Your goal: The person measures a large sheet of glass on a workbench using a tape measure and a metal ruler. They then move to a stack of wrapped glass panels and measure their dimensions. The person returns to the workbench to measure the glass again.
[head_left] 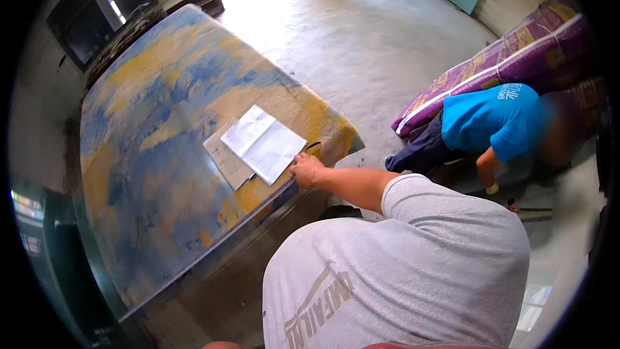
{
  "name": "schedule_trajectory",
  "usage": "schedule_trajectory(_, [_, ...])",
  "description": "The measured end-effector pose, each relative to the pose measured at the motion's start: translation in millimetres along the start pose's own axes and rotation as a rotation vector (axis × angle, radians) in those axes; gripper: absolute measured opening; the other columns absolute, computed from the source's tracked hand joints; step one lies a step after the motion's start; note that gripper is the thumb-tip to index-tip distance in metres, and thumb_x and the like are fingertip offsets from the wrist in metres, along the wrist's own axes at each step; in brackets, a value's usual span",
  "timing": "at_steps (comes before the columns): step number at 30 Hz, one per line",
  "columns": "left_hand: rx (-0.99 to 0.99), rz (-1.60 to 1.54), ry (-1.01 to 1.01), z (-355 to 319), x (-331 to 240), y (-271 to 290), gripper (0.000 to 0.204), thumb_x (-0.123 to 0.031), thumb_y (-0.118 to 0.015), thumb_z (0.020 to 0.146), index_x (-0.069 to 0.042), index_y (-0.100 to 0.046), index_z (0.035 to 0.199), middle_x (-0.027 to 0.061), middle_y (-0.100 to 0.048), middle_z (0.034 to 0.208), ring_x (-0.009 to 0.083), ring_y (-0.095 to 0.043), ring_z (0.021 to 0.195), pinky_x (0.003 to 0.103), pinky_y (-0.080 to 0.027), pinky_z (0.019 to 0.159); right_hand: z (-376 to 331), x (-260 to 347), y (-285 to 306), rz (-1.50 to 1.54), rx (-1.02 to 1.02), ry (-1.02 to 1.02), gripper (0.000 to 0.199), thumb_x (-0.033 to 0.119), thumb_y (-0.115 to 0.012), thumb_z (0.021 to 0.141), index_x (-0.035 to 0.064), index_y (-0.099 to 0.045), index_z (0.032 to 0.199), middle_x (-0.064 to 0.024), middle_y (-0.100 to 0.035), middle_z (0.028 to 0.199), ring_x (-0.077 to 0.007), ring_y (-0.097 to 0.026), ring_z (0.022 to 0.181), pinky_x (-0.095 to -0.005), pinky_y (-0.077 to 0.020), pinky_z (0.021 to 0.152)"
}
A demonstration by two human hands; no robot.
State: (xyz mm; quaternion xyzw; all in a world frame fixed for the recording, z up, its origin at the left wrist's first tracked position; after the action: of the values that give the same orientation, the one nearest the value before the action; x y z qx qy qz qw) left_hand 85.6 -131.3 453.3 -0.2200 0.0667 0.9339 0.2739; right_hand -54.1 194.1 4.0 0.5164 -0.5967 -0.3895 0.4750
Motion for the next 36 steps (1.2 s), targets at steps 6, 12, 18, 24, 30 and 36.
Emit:
schedule_trajectory(6, [0.018, -0.079, -0.01, 12, 24, -24, 0.01, -0.012, -0.063, 0.093, -0.01, -0.054, 0.088, 0.002, -0.051, 0.076, 0.0162, -0.049, 0.063, 0.032, -0.045, 0.061, -2, 0, -3, -0.01, 0.028, 0.007, 0.031, 0.023, -0.065, 0.083, 0.0114, -0.075, 0.11, -0.0171, -0.06, 0.125, -0.0331, -0.054, 0.124, -0.0454, -0.0493, 0.099])
schedule_trajectory(12, [0.03, -0.107, -0.002, 17, 35, -36, 0.01, -0.011, -0.063, 0.092, -0.01, -0.055, 0.088, 0.0025, -0.052, 0.075, 0.0169, -0.05, 0.064, 0.033, -0.046, 0.062, -4, 1, 3, 0.008, 0.071, -0.005, 0.034, 0.021, -0.067, 0.081, 0.0122, -0.074, 0.113, -0.0163, -0.058, 0.129, -0.033, -0.052, 0.126, -0.0461, -0.0478, 0.099])
schedule_trajectory(18, [0.033, -0.115, 0.006, 16, 36, -38, 0.01, -0.011, -0.064, 0.092, -0.01, -0.056, 0.087, 0.0031, -0.054, 0.075, 0.0175, -0.052, 0.065, 0.033, -0.047, 0.063, -9, 3, 10, 0.007, 0.086, -0.014, 0.036, 0.022, -0.068, 0.08, 0.0128, -0.073, 0.114, -0.0159, -0.057, 0.128, -0.0325, -0.051, 0.126, -0.0452, -0.0472, 0.099])
schedule_trajectory(24, [0.023, -0.121, 0.005, 14, 31, -38, 0.01, -0.011, -0.065, 0.092, -0.009, -0.056, 0.086, 0.0036, -0.055, 0.075, 0.0182, -0.054, 0.066, 0.034, -0.047, 0.064, -8, 3, 7, 0.027, 0.073, -0.016, 0.035, 0.023, -0.067, 0.08, 0.013, -0.074, 0.113, -0.0152, -0.057, 0.129, -0.0324, -0.05, 0.126, -0.0455, -0.0471, 0.099])
schedule_trajectory(30, [0.017, -0.117, -0.006, 12, 27, -42, 0.01, -0.011, -0.065, 0.091, -0.009, -0.057, 0.086, 0.0042, -0.056, 0.075, 0.0188, -0.055, 0.067, 0.035, -0.048, 0.065, -4, -5, 3, 0.025, 0.076, -0.023, 0.046, 0.031, -0.081, 0.075, 0.0095, -0.073, 0.116, -0.0158, -0.056, 0.131, -0.0324, -0.051, 0.127, -0.0463, -0.0489, 0.1])
schedule_trajectory(36, [-0.023, -0.035, 0.004, 4, 12, -32, 0.01, -0.011, -0.066, 0.091, -0.008, -0.058, 0.085, 0.0047, -0.057, 0.075, 0.0195, -0.057, 0.068, 0.035, -0.049, 0.066, 3, 2, 9, -0.004, 0.101, 0.01, 0.034, 0.023, -0.066, 0.08, 0.0122, -0.074, 0.112, -0.0182, -0.059, 0.128, -0.0331, -0.054, 0.124, -0.047, -0.0495, 0.099])
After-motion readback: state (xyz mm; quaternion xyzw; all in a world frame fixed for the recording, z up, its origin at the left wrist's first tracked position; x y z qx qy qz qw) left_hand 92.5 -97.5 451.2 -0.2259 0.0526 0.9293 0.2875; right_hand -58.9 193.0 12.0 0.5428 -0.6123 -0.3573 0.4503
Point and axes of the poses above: each hand's wrist, its own z-axis towards the middle knuckle, its own y-axis out of the back of the hand, x = y × z, the point moved 8 cm from there along z, towards the middle knuckle
